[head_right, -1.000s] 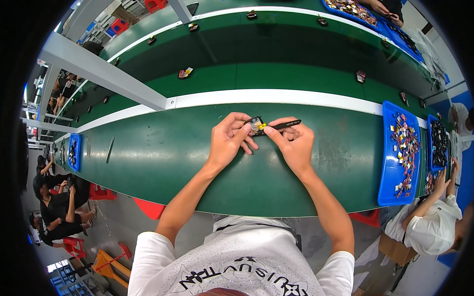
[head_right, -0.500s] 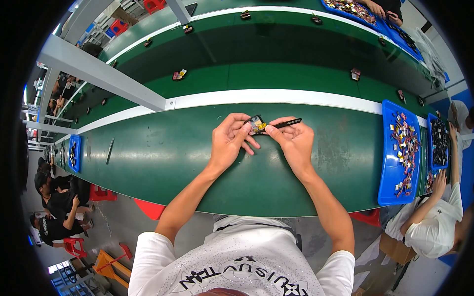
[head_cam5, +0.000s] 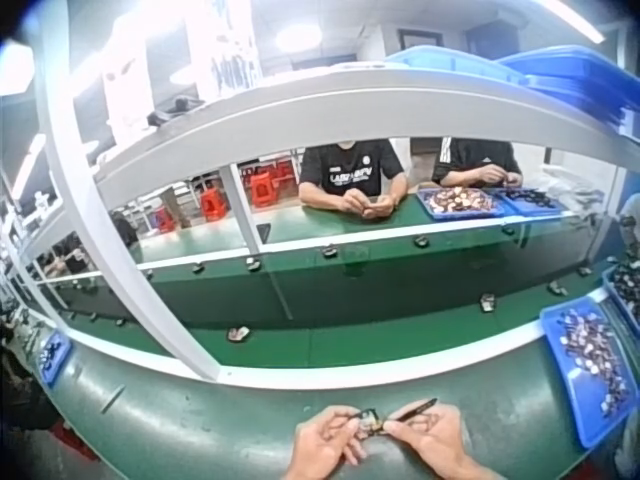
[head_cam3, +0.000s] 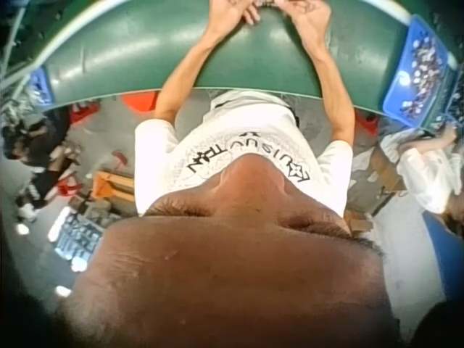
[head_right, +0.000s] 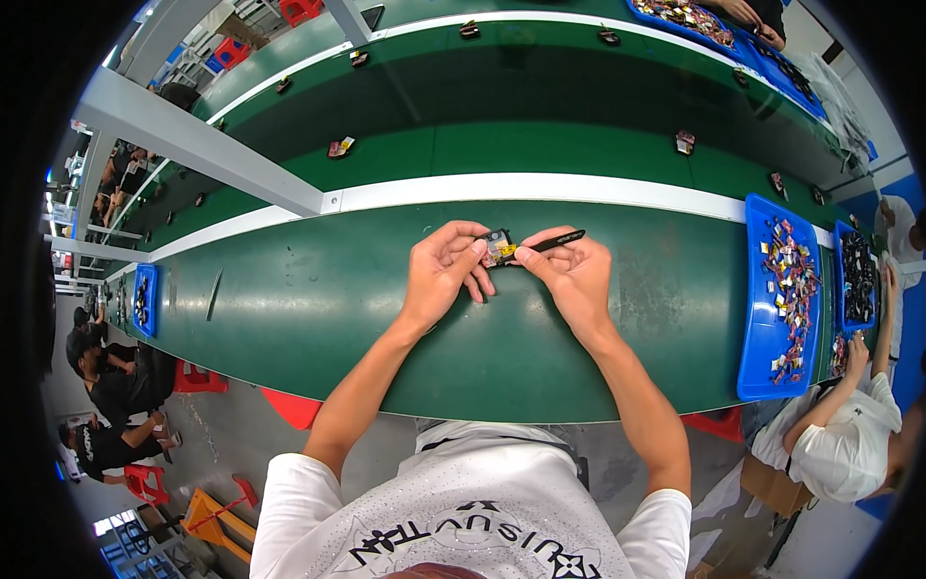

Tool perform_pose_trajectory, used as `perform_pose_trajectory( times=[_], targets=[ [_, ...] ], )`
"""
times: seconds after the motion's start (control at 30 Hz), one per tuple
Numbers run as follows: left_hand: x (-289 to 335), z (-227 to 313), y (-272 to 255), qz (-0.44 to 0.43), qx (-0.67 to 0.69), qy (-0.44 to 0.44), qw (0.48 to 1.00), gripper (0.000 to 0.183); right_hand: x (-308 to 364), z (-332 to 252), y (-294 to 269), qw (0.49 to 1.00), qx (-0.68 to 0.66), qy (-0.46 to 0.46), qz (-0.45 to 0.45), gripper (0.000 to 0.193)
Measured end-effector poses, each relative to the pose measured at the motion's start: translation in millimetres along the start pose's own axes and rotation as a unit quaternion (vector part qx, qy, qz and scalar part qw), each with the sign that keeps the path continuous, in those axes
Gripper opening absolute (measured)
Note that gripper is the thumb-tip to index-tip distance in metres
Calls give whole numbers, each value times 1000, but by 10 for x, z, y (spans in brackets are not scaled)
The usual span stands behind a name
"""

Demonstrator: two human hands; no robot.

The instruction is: Assembling small electronic components on a printed circuit board using tweezers.

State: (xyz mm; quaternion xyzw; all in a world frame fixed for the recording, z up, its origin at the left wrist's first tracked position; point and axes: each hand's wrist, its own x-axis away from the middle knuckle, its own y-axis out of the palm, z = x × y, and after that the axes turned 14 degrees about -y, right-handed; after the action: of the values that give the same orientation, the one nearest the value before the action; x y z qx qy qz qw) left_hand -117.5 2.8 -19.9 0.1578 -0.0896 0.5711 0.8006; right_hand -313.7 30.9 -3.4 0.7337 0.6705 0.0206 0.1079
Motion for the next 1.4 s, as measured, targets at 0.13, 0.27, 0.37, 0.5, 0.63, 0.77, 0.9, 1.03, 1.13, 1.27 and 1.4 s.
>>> perform_pose_trajectory(
  times=[0.13, 0.27, 0.37, 0.5, 0.63, 0.77, 0.9, 1.03, 1.13, 1.27, 1.4],
  targets=[
    [7, 35, -8, 7, -4, -6, 1000, 20, -7, -4, 2, 1000, 0, 3, -9, 13],
    [-11, 47, -16, 12, -16, -16, 1000, 20, -24, 38, -50, 1000, -13, -7, -20, 12],
    [-21, 55, -40, 3, -39, -21, 999, 21, -32, 44, -52, 999, -18, -10, -26, 12],
    [-21, 54, -69, -3, -45, -25, 999, 21, -34, 37, -31, 999, -17, -3, -29, 12],
    [-40, 52, -103, -30, -33, -35, 998, 24, -26, 68, -53, 999, -17, -19, -32, 12],
    [-39, 81, -105, -76, 4, -60, 995, 29, 7, 137, -32, 997, -45, -64, -11, 12],
    [-17, 99, -87, -80, 20, -59, 995, 36, 36, 150, -47, 987, 46, -150, -21, 11],
    [-30, 87, -35, -90, 37, -65, 993, 39, 74, 136, -55, 968, 116, -220, -3, 9],
    [-28, 90, -29, -87, 36, -53, 994, 40, 82, 138, -61, 956, 167, -243, -8, 9],
    [-26, 96, -16, -82, 31, -48, 995, 41, 83, 124, -46, 950, 178, -255, -10, 9],
    [-17, 94, 15, -67, 30, -30, 997, 40, 77, 134, -52, 947, 178, -267, -10, 8]
  ],
)
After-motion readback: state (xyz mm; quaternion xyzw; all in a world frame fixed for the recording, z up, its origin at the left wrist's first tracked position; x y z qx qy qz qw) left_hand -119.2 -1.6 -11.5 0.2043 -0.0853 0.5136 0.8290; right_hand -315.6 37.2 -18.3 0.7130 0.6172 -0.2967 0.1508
